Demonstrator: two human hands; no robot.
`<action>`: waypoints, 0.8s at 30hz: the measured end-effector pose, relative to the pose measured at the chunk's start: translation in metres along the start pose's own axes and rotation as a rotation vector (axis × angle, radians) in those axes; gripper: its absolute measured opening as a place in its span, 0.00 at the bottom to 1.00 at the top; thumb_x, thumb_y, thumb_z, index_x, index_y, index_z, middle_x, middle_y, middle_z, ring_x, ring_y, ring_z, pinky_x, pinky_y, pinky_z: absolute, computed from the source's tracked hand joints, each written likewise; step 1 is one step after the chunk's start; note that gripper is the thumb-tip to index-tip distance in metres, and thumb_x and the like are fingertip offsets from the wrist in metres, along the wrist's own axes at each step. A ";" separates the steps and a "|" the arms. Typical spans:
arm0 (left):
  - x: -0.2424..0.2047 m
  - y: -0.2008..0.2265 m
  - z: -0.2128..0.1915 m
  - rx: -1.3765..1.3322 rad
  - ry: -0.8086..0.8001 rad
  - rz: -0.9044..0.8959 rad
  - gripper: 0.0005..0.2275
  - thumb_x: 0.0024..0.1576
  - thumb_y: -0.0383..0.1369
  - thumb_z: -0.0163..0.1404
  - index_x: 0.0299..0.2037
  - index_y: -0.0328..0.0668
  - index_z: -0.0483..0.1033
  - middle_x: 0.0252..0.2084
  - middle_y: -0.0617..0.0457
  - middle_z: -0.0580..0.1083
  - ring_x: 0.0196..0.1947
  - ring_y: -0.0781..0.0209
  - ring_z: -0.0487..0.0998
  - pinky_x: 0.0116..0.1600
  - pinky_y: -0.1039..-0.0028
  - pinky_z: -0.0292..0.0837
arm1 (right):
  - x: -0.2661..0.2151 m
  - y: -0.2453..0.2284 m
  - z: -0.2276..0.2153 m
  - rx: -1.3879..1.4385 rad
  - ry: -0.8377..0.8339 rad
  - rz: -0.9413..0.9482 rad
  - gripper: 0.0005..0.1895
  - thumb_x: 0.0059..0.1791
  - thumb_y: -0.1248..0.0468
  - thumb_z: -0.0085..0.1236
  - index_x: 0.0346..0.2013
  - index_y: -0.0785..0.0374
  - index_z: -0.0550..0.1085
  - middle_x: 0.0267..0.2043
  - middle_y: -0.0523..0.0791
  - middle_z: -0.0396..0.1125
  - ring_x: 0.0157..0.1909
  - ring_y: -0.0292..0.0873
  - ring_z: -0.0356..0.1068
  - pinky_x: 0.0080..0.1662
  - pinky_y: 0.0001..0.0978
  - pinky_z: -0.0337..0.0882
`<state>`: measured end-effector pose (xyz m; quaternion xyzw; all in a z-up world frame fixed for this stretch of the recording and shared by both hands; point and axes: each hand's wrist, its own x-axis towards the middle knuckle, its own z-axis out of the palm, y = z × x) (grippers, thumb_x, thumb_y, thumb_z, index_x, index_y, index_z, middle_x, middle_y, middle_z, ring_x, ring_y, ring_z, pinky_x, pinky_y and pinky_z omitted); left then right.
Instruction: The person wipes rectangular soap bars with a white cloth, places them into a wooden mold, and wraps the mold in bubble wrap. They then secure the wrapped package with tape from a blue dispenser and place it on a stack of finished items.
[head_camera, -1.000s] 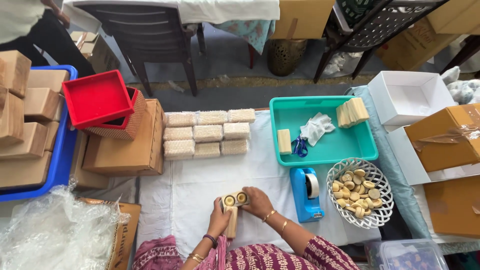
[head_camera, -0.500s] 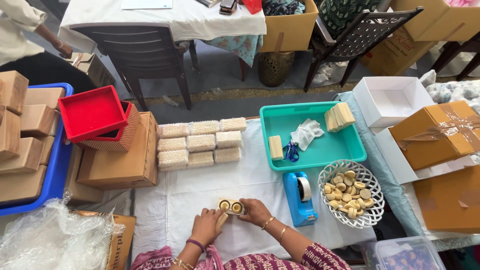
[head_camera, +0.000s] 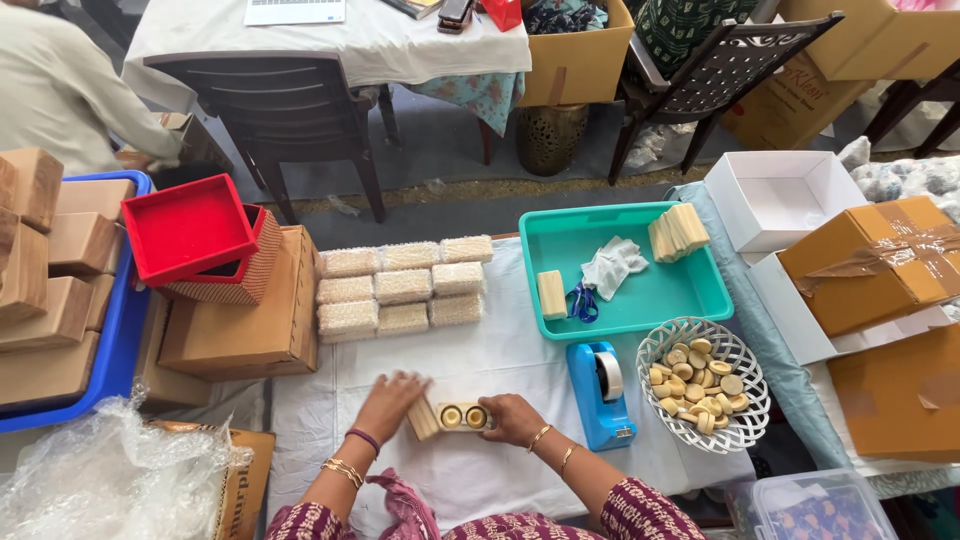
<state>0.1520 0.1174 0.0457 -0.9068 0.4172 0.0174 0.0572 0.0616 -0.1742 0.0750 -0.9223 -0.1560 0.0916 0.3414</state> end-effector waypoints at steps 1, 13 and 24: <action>0.002 0.003 -0.009 0.001 0.002 0.002 0.32 0.55 0.24 0.53 0.71 0.55 0.57 0.67 0.51 0.68 0.64 0.50 0.67 0.64 0.51 0.64 | -0.001 -0.002 -0.001 -0.001 0.003 0.000 0.21 0.37 0.56 0.72 0.37 0.62 0.73 0.27 0.50 0.71 0.33 0.54 0.72 0.38 0.45 0.72; 0.018 0.090 -0.004 -0.760 0.038 -0.266 0.44 0.34 0.47 0.71 0.62 0.46 0.62 0.60 0.44 0.72 0.63 0.47 0.70 0.69 0.63 0.64 | 0.003 0.014 0.019 0.215 -0.009 0.124 0.29 0.34 0.63 0.75 0.47 0.60 0.74 0.32 0.48 0.73 0.33 0.46 0.74 0.39 0.37 0.75; 0.010 0.101 -0.001 -0.617 -0.014 -0.310 0.22 0.39 0.33 0.68 0.43 0.44 0.76 0.45 0.51 0.72 0.51 0.50 0.73 0.56 0.62 0.72 | 0.000 -0.003 0.007 -0.081 0.059 -0.159 0.33 0.34 0.58 0.75 0.51 0.58 0.75 0.51 0.45 0.71 0.51 0.49 0.71 0.52 0.43 0.70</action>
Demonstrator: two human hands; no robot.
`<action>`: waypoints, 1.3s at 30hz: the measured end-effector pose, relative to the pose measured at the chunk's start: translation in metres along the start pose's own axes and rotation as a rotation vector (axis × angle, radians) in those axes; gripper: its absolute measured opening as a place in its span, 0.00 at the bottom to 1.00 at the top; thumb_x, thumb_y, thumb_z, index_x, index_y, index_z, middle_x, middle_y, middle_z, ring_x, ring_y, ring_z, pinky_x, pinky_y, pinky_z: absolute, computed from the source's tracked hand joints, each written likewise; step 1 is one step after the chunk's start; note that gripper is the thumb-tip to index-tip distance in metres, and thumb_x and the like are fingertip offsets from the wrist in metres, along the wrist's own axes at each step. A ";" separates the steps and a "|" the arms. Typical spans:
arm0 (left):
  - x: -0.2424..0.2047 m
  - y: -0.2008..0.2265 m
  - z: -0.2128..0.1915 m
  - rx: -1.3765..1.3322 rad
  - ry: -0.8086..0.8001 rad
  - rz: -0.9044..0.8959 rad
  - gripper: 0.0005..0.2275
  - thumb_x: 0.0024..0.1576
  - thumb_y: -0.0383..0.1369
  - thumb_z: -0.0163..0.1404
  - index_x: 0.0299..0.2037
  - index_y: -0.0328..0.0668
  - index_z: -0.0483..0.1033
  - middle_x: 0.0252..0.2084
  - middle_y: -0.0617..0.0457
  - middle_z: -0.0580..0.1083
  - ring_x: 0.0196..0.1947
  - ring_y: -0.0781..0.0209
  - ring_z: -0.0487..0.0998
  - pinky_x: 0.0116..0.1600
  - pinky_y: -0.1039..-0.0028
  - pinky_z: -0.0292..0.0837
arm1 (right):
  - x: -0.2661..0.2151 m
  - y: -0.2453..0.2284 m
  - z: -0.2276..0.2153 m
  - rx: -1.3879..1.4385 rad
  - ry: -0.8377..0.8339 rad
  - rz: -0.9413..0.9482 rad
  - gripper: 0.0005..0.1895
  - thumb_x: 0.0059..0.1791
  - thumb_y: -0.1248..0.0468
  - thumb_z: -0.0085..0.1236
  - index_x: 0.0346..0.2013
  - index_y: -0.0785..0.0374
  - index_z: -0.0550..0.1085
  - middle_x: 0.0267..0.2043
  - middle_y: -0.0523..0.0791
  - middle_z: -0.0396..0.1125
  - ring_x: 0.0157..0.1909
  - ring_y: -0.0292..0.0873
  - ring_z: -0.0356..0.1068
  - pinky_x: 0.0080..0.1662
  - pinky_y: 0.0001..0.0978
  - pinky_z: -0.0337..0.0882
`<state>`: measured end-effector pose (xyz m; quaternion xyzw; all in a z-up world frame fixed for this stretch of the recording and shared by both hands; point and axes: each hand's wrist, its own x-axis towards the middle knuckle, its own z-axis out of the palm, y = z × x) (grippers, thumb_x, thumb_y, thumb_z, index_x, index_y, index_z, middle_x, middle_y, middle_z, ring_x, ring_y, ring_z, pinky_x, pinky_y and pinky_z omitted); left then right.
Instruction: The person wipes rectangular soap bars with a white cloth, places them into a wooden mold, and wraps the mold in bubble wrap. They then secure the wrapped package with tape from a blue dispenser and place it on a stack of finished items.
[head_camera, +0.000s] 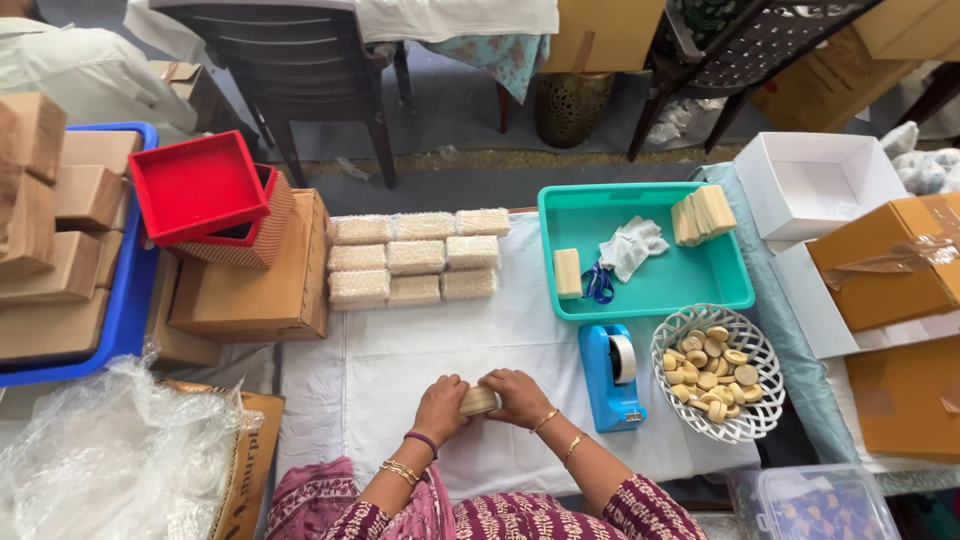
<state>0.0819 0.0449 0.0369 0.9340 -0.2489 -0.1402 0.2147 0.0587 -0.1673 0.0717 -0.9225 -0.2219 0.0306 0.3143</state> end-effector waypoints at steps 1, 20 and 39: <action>0.002 0.001 -0.002 0.000 0.006 -0.008 0.22 0.39 0.33 0.68 0.43 0.44 0.76 0.45 0.51 0.72 0.51 0.50 0.73 0.56 0.62 0.72 | 0.000 0.001 0.001 0.001 -0.004 -0.009 0.33 0.34 0.58 0.75 0.51 0.58 0.75 0.51 0.45 0.71 0.51 0.49 0.71 0.52 0.43 0.70; -0.239 -0.076 -0.218 0.257 1.156 -0.562 0.16 0.61 0.29 0.52 0.57 0.29 0.75 0.56 0.38 0.75 0.58 0.42 0.74 0.64 0.56 0.68 | 0.040 -0.071 -0.013 -0.027 -0.016 -0.012 0.27 0.42 0.55 0.69 0.55 0.54 0.74 0.56 0.45 0.69 0.57 0.49 0.67 0.58 0.44 0.64; -0.273 -0.114 -0.208 0.325 0.887 -0.034 0.11 0.58 0.31 0.51 0.49 0.38 0.78 0.52 0.40 0.72 0.59 0.40 0.69 0.70 0.48 0.57 | 0.186 -0.309 0.039 0.891 -0.192 -0.141 0.25 0.49 0.58 0.62 0.58 0.63 0.70 0.53 0.40 0.71 0.53 0.37 0.69 0.53 0.33 0.70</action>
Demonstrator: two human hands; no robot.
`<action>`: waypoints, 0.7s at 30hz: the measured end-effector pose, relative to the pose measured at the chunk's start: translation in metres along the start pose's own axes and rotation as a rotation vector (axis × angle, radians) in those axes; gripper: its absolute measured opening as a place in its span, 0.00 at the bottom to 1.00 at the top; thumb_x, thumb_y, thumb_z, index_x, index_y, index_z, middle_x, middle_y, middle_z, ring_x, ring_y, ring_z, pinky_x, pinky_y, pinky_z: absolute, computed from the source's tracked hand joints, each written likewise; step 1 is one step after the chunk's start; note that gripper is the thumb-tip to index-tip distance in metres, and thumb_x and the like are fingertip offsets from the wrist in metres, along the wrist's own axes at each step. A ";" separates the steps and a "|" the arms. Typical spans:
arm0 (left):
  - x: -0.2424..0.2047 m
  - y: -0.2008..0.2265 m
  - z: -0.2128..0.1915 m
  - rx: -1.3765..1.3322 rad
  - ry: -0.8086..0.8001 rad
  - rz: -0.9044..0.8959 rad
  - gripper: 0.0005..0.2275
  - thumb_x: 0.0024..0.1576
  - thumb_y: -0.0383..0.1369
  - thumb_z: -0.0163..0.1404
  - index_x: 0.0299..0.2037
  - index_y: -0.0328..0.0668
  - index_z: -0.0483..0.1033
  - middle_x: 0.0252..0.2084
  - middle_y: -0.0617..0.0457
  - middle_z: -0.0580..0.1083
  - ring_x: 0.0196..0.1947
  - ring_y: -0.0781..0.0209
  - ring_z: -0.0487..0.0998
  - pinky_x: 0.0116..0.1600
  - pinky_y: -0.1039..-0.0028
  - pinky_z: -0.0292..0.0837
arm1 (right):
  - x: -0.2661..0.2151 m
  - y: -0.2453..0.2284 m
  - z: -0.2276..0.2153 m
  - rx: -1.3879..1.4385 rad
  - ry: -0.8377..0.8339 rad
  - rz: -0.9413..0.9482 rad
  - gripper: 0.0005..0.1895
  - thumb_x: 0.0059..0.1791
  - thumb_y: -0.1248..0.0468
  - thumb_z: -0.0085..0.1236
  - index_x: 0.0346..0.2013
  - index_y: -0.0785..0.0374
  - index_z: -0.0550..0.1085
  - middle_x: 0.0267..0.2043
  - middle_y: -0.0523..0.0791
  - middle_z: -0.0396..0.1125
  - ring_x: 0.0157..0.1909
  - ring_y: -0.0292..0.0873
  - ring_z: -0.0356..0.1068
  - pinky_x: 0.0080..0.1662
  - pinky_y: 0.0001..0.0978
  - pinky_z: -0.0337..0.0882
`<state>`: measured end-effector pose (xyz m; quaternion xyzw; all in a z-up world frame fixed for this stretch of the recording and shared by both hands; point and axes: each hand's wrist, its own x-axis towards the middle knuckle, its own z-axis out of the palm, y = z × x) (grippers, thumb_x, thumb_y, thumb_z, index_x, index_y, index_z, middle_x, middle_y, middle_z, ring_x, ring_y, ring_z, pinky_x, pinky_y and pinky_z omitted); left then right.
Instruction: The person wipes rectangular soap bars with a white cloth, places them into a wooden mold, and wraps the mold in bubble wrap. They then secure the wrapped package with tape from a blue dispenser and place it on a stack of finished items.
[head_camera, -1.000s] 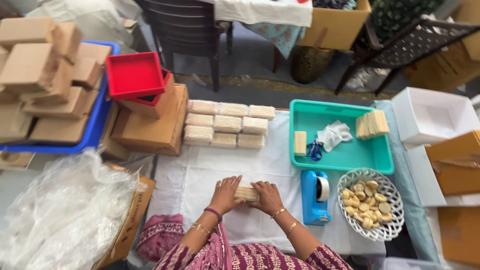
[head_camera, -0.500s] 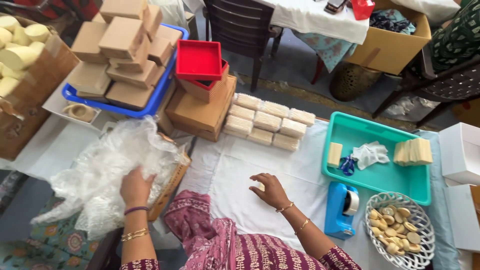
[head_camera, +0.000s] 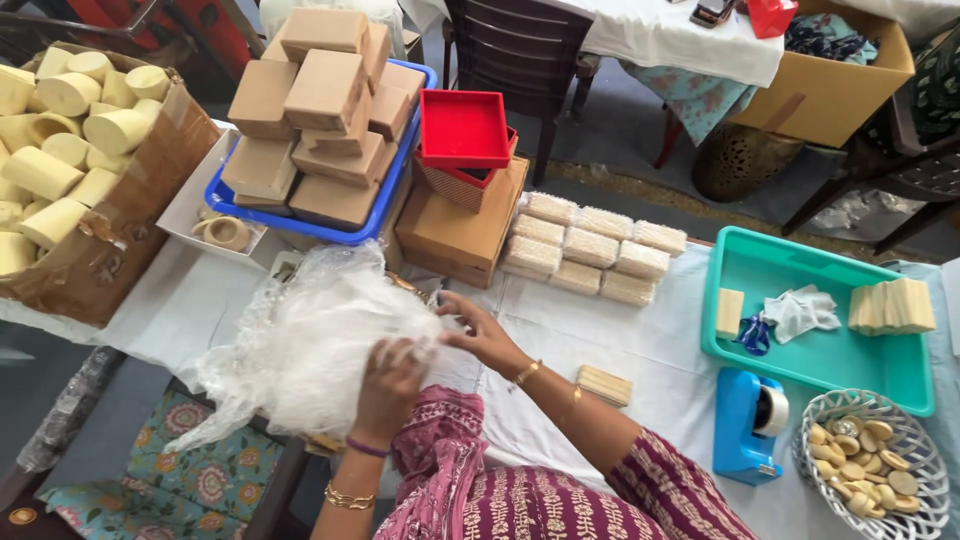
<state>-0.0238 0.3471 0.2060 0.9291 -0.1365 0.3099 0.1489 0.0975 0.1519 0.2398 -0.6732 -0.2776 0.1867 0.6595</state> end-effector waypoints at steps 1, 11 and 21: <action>-0.006 -0.005 0.007 0.000 0.000 0.002 0.11 0.58 0.31 0.51 0.49 0.38 0.78 0.52 0.40 0.72 0.59 0.40 0.69 0.70 0.48 0.57 | 0.005 0.010 0.003 0.001 0.001 -0.001 0.25 0.49 0.58 0.62 0.58 0.63 0.70 0.53 0.40 0.71 0.53 0.37 0.69 0.53 0.33 0.70; -0.023 -0.034 0.018 -0.525 -0.439 -0.579 0.35 0.58 0.35 0.48 0.75 0.48 0.46 0.76 0.41 0.46 0.76 0.42 0.39 0.73 0.52 0.43 | 0.026 0.096 -0.043 0.479 0.525 0.074 0.11 0.56 0.66 0.48 0.51 0.62 0.75 0.43 0.40 0.73 0.41 0.35 0.67 0.44 0.28 0.69; -0.026 -0.081 0.036 -0.294 -0.362 -0.565 0.46 0.50 0.40 0.58 0.71 0.24 0.39 0.71 0.26 0.52 0.70 0.30 0.54 0.68 0.55 0.56 | -0.051 0.063 -0.176 0.903 0.793 -0.071 0.13 0.63 0.59 0.36 0.53 0.57 0.70 0.39 0.41 0.68 0.35 0.39 0.67 0.37 0.35 0.70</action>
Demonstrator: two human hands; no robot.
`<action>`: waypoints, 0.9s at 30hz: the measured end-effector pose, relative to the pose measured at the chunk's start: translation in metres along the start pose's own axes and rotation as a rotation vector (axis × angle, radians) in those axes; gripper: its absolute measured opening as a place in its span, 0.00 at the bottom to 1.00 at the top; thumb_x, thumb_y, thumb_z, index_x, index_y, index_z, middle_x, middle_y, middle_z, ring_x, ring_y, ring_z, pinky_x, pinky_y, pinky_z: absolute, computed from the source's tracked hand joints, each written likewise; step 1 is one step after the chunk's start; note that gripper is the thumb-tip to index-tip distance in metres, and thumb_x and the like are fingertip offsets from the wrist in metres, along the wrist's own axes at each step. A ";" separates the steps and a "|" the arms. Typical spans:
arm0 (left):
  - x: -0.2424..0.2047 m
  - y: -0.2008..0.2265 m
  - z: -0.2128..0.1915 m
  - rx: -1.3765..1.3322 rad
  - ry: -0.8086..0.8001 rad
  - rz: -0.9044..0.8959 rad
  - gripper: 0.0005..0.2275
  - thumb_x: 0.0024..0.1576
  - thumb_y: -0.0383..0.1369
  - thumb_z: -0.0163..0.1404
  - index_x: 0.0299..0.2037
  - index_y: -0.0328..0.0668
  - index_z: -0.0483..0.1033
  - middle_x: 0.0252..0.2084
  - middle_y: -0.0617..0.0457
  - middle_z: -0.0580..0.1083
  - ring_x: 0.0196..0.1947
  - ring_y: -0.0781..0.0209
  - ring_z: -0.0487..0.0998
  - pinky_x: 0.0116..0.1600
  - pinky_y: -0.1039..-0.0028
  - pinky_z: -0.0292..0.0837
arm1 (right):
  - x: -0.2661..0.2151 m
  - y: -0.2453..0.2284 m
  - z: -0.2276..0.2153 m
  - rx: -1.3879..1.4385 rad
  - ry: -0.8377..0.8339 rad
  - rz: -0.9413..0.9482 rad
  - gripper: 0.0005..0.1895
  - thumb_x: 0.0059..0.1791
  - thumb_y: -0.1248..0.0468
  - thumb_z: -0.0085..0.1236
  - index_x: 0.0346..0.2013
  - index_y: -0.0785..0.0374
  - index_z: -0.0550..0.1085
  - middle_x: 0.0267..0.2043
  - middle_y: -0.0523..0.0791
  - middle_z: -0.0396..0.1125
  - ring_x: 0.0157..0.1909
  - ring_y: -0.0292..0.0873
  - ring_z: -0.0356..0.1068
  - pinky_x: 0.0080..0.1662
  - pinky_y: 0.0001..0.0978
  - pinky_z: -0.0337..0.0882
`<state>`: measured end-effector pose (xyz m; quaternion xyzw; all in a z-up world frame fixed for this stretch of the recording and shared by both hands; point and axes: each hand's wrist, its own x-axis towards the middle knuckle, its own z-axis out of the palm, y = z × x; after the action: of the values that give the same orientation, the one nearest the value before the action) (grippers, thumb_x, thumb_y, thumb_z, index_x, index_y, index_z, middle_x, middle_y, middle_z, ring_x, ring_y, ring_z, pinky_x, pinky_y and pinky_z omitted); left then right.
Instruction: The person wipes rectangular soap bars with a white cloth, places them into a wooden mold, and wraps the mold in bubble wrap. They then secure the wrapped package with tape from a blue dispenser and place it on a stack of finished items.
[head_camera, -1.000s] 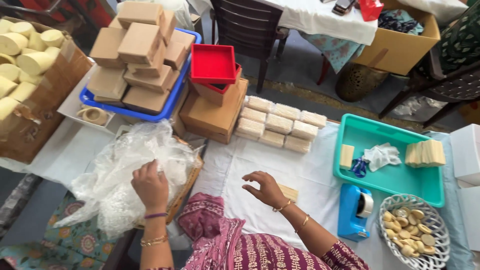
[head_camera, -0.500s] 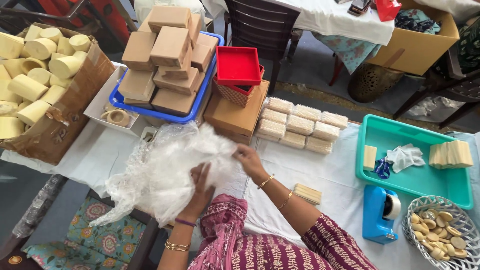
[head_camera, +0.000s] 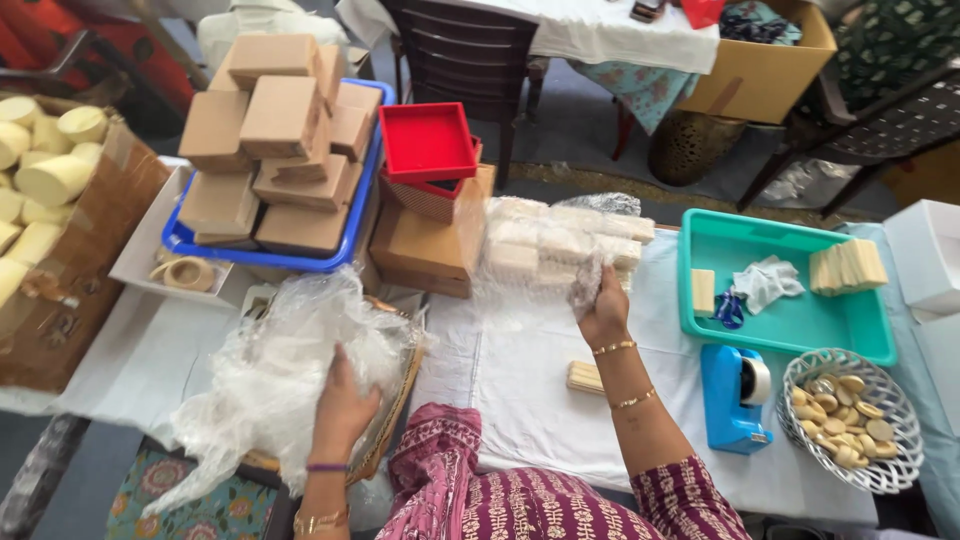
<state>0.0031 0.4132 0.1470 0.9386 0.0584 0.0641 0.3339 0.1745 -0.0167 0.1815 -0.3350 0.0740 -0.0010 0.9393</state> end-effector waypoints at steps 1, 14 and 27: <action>0.001 0.027 -0.017 -0.002 -0.007 0.014 0.46 0.50 0.40 0.58 0.71 0.24 0.39 0.71 0.26 0.52 0.70 0.30 0.54 0.68 0.55 0.56 | -0.009 -0.007 0.002 0.002 0.007 -0.014 0.13 0.63 0.59 0.36 0.53 0.57 0.70 0.39 0.41 0.68 0.35 0.39 0.67 0.37 0.35 0.70; -0.003 0.188 0.084 -1.008 -0.477 -0.111 0.34 0.52 0.43 0.59 0.67 0.44 0.59 0.61 0.43 0.69 0.56 0.55 0.73 0.54 0.63 0.73 | -0.146 0.026 0.017 -1.244 -0.366 -0.262 0.18 0.53 0.54 0.54 0.51 0.63 0.76 0.46 0.46 0.70 0.40 0.43 0.68 0.45 0.37 0.70; 0.057 0.110 0.160 -1.303 -0.061 -0.363 0.26 0.50 0.20 0.57 0.61 0.38 0.70 0.51 0.53 0.74 0.50 0.59 0.76 0.57 0.70 0.73 | -0.109 -0.006 -0.163 -2.164 -0.304 -0.001 0.46 0.36 0.49 0.72 0.65 0.55 0.65 0.64 0.48 0.61 0.64 0.53 0.61 0.57 0.49 0.64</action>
<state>0.0924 0.2379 0.0983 0.5222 0.1551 0.0023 0.8386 0.0446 -0.1185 0.0759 -0.9801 -0.0814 0.1055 0.1469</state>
